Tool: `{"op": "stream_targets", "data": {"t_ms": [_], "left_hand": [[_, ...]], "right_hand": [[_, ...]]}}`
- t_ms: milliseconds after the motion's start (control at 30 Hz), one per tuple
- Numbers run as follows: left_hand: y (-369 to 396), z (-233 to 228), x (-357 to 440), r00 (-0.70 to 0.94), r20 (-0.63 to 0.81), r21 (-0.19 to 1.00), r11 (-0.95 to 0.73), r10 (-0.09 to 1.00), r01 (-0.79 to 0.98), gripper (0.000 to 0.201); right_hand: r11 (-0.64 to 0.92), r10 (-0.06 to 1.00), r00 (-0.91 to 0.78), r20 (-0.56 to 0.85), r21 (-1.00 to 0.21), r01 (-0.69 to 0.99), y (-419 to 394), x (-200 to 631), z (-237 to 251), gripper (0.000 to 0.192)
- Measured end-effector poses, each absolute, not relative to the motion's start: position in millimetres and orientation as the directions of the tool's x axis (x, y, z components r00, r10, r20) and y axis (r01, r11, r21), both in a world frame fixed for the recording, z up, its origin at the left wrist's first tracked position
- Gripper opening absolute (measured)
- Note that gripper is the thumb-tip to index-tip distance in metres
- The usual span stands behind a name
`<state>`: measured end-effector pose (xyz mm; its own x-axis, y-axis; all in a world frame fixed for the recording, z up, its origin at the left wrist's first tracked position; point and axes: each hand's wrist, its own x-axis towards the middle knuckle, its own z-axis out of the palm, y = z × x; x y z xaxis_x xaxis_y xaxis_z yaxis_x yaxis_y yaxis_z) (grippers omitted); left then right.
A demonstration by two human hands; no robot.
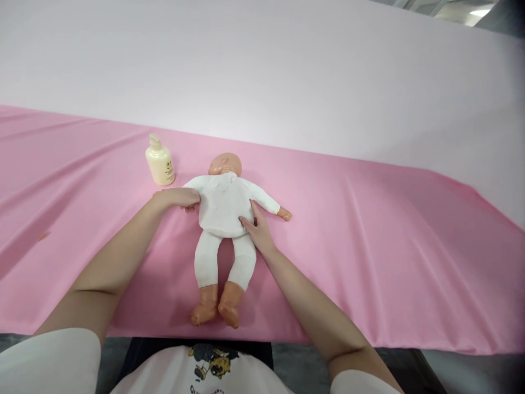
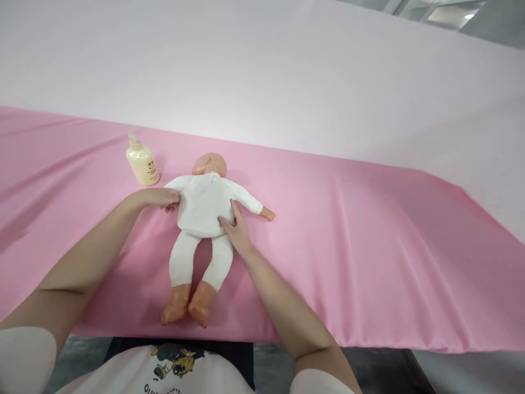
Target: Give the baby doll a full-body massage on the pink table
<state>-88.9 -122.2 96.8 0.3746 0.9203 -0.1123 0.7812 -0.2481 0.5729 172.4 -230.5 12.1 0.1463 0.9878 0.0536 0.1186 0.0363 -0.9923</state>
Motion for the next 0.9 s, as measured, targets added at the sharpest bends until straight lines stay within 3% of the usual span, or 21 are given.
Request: {"op": "stream_targets", "data": {"t_ms": [67,100,167,200,367,700,833,900], "left_hand": [[-129.6,103.0,-77.4,0.285,-0.072,0.559,-0.197,0.956,0.805,0.037],[-134.8,103.5,-68.8,0.229,0.052,0.572,-0.217,0.972,0.791,0.042],[-145.8,97.6,-49.9,0.264,0.281,0.546,-0.380,0.923,0.747,0.043],[-150.8,91.6,-41.2,0.323,0.304,0.507,-0.439,0.896,0.742,0.046],[-161.9,55.7,-21.5,0.445,0.115,0.383,-0.453,0.888,0.805,0.059],[-160.5,42.7,-20.6,0.434,0.155,0.369,-0.459,0.888,0.808,0.061],[-158.6,44.3,-21.4,0.404,0.207,0.458,-0.453,0.891,0.765,0.050],[-150.5,52.6,-27.4,0.383,0.244,0.604,-0.449,0.891,0.658,0.040]], "right_hand": [[0.071,0.983,0.155,0.095,-0.986,0.151,-232.2,172.1,13.0,0.070],[0.096,0.982,0.146,0.120,-0.982,0.164,-233.2,171.9,13.3,0.066],[0.143,0.981,0.101,0.163,-0.973,0.183,-235.1,171.7,14.1,0.060],[0.159,0.982,0.069,0.174,-0.969,0.187,-235.9,171.7,14.4,0.058],[0.162,0.987,-0.032,0.160,-0.979,0.125,-235.1,174.4,12.3,0.059],[0.135,0.989,-0.075,0.126,-0.984,0.119,-229.7,179.9,5.8,0.059],[0.143,0.988,-0.082,0.132,-0.978,0.151,-228.1,183.9,4.5,0.061],[0.143,0.988,-0.076,0.131,-0.973,0.183,-227.3,185.9,2.5,0.064]]}}
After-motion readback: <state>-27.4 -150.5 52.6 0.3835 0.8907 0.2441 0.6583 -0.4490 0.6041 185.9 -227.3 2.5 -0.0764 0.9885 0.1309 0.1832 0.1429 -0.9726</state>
